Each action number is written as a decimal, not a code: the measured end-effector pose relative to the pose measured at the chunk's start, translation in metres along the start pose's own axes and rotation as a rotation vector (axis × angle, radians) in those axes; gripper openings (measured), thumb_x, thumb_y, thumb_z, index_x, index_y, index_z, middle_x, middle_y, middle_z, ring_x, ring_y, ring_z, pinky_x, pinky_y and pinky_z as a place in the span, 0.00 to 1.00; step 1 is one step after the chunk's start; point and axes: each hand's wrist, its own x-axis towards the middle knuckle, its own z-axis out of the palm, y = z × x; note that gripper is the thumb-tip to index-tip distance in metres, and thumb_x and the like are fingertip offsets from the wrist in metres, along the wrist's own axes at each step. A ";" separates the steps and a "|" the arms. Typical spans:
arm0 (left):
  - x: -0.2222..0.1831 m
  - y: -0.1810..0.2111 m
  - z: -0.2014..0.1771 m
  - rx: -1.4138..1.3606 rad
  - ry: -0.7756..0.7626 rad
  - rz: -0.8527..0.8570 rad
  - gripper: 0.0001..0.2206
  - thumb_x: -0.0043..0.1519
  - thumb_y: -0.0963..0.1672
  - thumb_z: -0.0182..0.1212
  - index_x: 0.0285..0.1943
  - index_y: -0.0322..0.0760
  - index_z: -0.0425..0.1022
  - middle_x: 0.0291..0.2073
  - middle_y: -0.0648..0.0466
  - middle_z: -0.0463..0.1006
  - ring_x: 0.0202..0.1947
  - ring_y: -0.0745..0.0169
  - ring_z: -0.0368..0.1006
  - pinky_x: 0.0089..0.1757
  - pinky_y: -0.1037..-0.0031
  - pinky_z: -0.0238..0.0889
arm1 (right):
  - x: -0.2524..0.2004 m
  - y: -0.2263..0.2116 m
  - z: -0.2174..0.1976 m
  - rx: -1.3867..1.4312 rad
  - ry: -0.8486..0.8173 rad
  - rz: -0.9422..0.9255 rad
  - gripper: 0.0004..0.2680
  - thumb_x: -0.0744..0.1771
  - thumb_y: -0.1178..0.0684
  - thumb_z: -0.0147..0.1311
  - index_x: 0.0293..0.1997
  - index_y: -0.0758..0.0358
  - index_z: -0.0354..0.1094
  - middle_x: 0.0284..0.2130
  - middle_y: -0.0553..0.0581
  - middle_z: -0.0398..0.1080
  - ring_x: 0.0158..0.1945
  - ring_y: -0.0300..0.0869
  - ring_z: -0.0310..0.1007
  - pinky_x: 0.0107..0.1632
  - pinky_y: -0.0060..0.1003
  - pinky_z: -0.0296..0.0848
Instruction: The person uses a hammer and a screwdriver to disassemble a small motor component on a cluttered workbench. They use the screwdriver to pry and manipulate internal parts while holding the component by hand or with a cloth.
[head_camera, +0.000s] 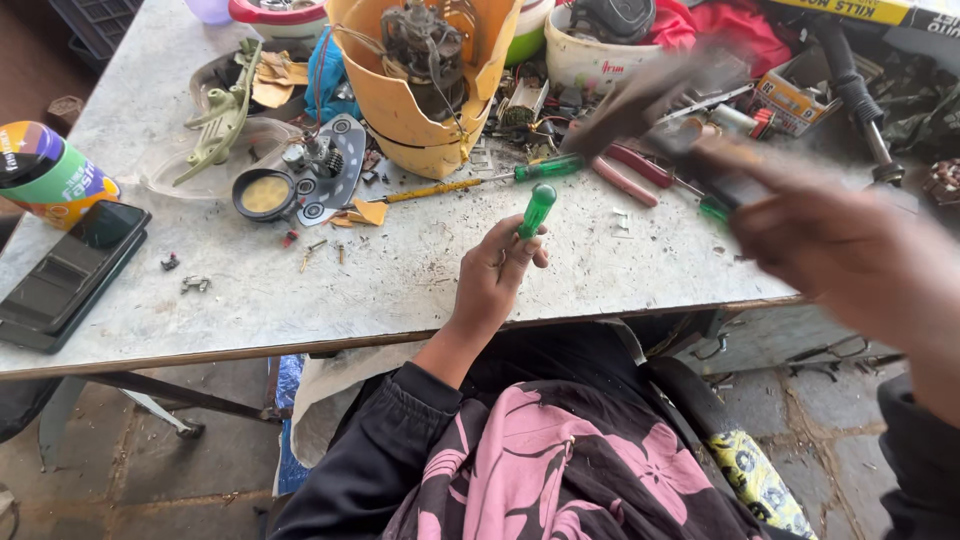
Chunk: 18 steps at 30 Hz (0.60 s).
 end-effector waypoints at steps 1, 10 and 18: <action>0.001 -0.001 -0.001 -0.001 0.002 0.017 0.11 0.72 0.46 0.57 0.58 0.37 0.74 0.32 0.56 0.81 0.36 0.72 0.78 0.41 0.77 0.72 | -0.005 0.011 -0.014 0.264 0.061 0.014 0.11 0.75 0.56 0.43 0.60 0.67 0.71 0.35 0.62 0.74 0.28 0.38 0.68 0.25 0.26 0.63; 0.003 -0.001 -0.002 0.121 0.024 -0.024 0.14 0.69 0.47 0.57 0.58 0.36 0.74 0.35 0.55 0.84 0.33 0.72 0.77 0.35 0.78 0.68 | 0.022 -0.035 0.063 -0.661 -0.158 0.020 0.22 0.67 0.60 0.51 0.72 0.51 0.62 0.28 0.55 0.73 0.27 0.39 0.70 0.30 0.31 0.70; -0.003 0.004 -0.005 -0.159 0.024 0.048 0.12 0.76 0.49 0.46 0.56 0.39 0.68 0.37 0.57 0.83 0.43 0.76 0.78 0.44 0.79 0.69 | 0.023 -0.023 0.073 -0.136 -0.057 0.086 0.22 0.71 0.55 0.42 0.78 0.48 0.46 0.27 0.50 0.64 0.24 0.32 0.61 0.26 0.29 0.65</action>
